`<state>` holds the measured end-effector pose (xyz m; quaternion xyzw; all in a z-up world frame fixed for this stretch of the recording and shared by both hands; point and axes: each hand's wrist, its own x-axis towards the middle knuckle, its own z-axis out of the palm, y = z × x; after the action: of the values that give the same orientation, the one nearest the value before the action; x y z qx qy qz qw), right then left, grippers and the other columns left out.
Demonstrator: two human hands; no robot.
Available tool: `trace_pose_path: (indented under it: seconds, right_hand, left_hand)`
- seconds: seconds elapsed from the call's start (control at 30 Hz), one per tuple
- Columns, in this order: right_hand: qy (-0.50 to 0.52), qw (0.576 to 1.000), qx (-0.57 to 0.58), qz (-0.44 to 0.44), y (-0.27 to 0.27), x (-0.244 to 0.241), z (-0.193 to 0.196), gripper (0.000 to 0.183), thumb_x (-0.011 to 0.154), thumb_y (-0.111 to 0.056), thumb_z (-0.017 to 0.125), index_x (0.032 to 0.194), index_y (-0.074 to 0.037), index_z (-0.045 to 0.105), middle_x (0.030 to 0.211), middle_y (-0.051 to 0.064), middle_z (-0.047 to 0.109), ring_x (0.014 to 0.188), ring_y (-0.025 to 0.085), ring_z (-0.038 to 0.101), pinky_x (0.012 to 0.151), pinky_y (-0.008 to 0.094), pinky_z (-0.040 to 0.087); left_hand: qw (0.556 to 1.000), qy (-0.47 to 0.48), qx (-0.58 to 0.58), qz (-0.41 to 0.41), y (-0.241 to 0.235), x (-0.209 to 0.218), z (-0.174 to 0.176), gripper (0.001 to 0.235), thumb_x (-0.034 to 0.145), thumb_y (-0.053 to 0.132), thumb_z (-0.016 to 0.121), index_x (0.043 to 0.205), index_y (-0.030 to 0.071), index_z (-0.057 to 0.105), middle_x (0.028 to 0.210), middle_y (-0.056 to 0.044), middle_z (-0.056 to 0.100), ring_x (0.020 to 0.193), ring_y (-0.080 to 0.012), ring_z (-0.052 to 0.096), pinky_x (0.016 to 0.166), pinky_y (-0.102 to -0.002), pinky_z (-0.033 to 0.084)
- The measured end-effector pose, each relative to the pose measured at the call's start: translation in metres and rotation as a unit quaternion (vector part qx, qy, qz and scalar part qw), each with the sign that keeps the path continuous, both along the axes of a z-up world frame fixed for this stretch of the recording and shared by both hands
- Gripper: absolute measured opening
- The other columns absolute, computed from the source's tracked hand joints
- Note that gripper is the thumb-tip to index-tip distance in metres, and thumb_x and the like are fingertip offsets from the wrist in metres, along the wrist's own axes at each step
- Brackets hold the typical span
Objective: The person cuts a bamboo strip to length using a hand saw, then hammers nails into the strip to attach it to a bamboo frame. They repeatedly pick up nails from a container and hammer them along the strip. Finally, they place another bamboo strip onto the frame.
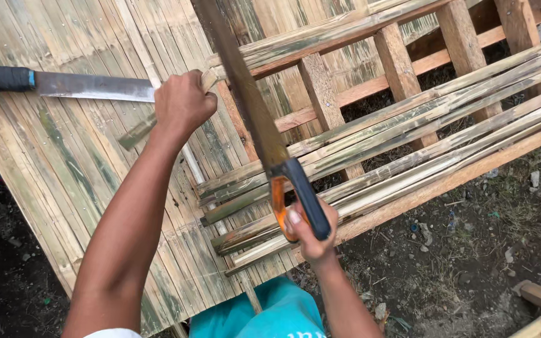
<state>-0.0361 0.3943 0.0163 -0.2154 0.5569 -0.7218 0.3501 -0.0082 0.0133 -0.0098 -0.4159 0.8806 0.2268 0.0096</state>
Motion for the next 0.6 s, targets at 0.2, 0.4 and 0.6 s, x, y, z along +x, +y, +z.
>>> trace_pose_path:
  seconds: [0.2, 0.4, 0.6]
  right_hand:
    - [0.080, 0.993, 0.051, -0.063, 0.088, -0.007, 0.079, 0.009, 0.091, -0.001, 0.060, 0.086, 0.001, 0.054, 0.067, 0.009, 0.057, 0.059, 0.014, 0.055, 0.051, 0.028, 0.045]
    - [0.096, 0.984, 0.113, -0.095, 0.078, -0.002, 0.082, 0.010, 0.088, -0.001, 0.062, 0.085, 0.001, 0.054, 0.066, 0.009, 0.060, 0.055, 0.012, 0.055, 0.048, 0.027, 0.044]
    - [0.131, 0.979, 0.141, -0.071, 0.089, 0.000, 0.088, 0.012, 0.087, -0.004, 0.066, 0.082, -0.002, 0.056, 0.066, 0.006, 0.060, 0.054, 0.010, 0.055, 0.047, 0.025, 0.042]
  left_hand:
    - [0.989, -0.143, -0.032, -0.012, -0.005, -0.020, -0.010, 0.018, 0.080, 0.014, 0.073, 0.096, 0.005, 0.075, 0.097, -0.019, 0.074, 0.087, -0.0320, 0.072, 0.075, -0.045, 0.059]
    - [0.651, -0.552, -0.343, -0.391, -0.018, -0.081, -0.035, 0.026, 0.092, 0.020, 0.069, 0.113, 0.004, 0.069, 0.099, -0.008, 0.079, 0.084, -0.0144, 0.072, 0.068, -0.029, 0.054]
    - [0.854, -0.444, -0.126, -0.240, -0.011, -0.024, -0.021, 0.022, 0.096, 0.026, 0.065, 0.103, 0.006, 0.073, 0.095, -0.017, 0.077, 0.074, -0.0189, 0.076, 0.058, -0.032, 0.062]
